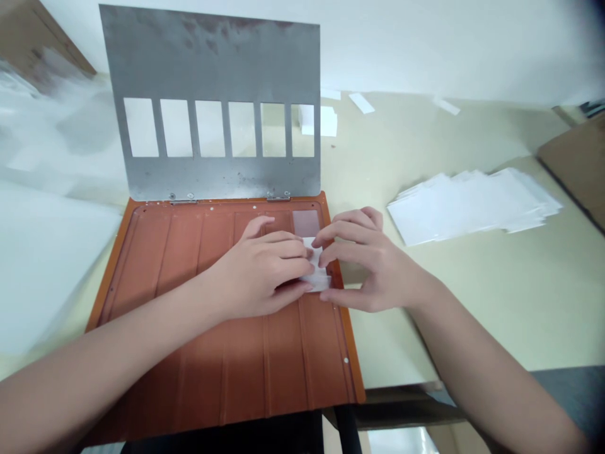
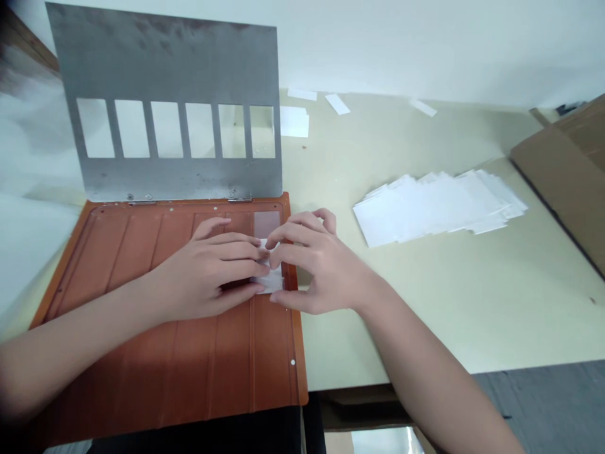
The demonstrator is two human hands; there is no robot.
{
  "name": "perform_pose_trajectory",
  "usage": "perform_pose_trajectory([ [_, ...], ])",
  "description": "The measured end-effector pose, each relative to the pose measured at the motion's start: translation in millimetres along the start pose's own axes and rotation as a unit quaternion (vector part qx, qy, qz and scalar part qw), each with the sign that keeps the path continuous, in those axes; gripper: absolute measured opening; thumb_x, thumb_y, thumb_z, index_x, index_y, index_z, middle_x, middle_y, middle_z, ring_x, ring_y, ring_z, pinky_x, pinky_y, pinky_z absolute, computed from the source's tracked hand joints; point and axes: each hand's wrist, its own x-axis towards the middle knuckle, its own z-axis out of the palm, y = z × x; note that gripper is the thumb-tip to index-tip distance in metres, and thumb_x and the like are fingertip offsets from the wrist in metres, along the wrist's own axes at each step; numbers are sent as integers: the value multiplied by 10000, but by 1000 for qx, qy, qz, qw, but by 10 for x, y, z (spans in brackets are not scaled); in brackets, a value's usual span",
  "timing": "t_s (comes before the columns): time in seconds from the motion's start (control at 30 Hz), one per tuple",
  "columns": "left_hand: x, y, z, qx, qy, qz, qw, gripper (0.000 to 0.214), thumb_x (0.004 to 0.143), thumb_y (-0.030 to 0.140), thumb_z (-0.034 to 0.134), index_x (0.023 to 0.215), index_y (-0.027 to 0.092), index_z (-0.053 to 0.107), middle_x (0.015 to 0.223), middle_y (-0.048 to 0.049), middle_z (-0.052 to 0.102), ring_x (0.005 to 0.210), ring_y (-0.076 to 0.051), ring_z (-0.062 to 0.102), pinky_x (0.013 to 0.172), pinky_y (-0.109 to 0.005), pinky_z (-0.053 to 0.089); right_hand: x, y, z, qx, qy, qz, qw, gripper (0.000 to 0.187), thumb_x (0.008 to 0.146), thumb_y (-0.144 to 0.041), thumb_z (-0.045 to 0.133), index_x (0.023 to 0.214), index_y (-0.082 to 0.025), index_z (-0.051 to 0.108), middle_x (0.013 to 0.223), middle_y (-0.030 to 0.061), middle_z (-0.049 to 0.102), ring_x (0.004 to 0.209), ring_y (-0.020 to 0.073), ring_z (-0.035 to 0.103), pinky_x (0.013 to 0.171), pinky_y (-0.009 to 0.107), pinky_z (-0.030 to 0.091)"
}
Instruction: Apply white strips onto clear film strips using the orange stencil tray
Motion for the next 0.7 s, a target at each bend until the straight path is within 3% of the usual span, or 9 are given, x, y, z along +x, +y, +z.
perform_pose_trajectory([
  [0.1, 3, -8, 9, 3, 3, 2, 1000, 194, 974, 279, 502, 930, 226, 683, 960, 8, 757, 1002, -191, 671, 1028, -425, 292, 4, 2, 0, -2, -2, -3, 1000, 294, 754, -500, 724, 874, -251, 623, 1072, 23, 669, 1025, 258, 548, 887, 446, 299],
  [0.37, 29, 0, 14, -10, 26, 3, 1000, 192, 976, 269, 496, 908, 227, 671, 959, 17, 763, 975, -180, 679, 976, -399, 326, 11, -9, 5, 2, 5, -2, 1000, 85, 814, -323, 659, 810, -247, 620, 1034, 5, 693, 986, 227, 576, 868, 440, 304],
  [0.53, 19, 2, 1, -10, 7, -16, 1000, 123, 949, 253, 514, 966, 221, 632, 999, -9, 750, 963, -191, 681, 988, -408, 329, 10, -2, 2, -11, 9, 3, 1000, 80, 861, -288, 600, 796, -244, 612, 999, 6, 698, 979, 223, 578, 864, 443, 309],
  [0.7, 25, 13, -20, -28, -18, -47, 998, 265, 935, 393, 540, 1116, 200, 536, 1073, -55, 728, 986, -225, 673, 1026, -443, 307, 23, 12, 53, -40, 29, 3, 999, 112, 871, -206, 557, 773, -232, 607, 967, 6, 702, 965, 209, 579, 836, 428, 309],
])
